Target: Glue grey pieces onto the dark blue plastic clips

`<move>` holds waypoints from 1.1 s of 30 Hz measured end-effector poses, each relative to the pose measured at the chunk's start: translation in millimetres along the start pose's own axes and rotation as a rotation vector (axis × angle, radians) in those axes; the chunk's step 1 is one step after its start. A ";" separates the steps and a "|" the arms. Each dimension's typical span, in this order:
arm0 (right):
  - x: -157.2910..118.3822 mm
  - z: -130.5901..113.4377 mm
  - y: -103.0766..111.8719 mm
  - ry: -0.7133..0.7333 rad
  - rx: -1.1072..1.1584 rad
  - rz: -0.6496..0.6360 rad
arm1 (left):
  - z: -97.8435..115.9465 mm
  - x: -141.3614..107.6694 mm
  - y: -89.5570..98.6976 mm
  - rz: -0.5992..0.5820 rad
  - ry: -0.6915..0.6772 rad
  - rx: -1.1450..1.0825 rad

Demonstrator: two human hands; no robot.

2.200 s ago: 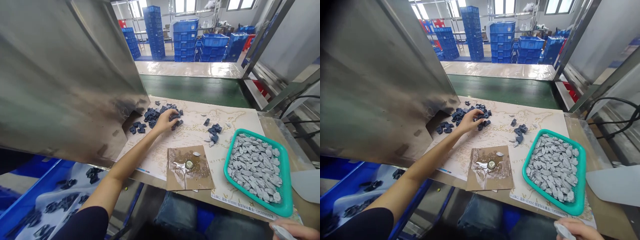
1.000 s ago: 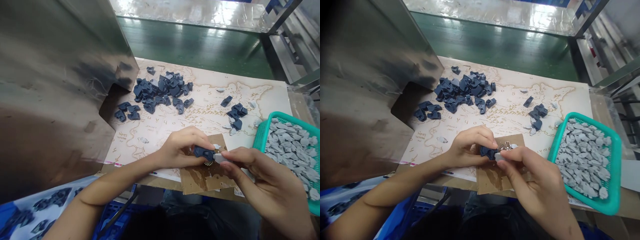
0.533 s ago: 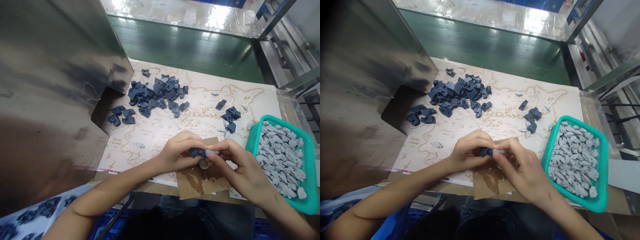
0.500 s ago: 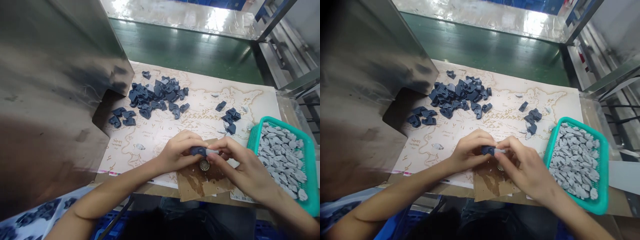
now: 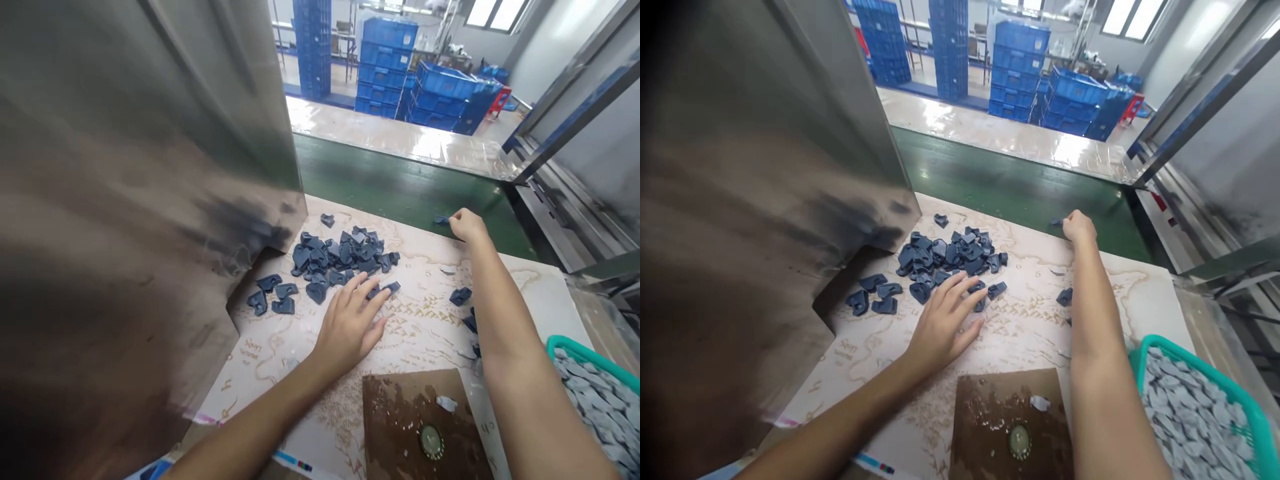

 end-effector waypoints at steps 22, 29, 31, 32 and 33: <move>-286.3 225.2 3.1 0.484 -0.034 -0.089 | -5.6 -0.7 0.1 -0.010 0.167 -0.534; -290.3 209.1 17.4 0.295 0.422 -0.024 | 0.8 -2.7 -5.2 -0.146 0.585 -1.344; -290.4 207.0 14.8 0.247 0.458 -0.051 | 3.0 -2.7 -3.8 -0.183 0.664 -1.433; -290.1 205.4 13.5 0.222 0.467 -0.063 | 3.9 -3.0 -3.6 -0.202 0.692 -1.458; -289.8 203.8 12.2 0.192 0.476 -0.076 | 4.4 -3.4 -3.7 -0.217 0.712 -1.463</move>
Point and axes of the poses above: each hand's wrist, its own x-axis towards the middle knuckle, its own y-axis out of the back of the hand, z = x × y, the point moved 3 cm from there along x, towards the middle knuckle, and after that the axes turned 11 degrees about -z, right-handed, at the moved point
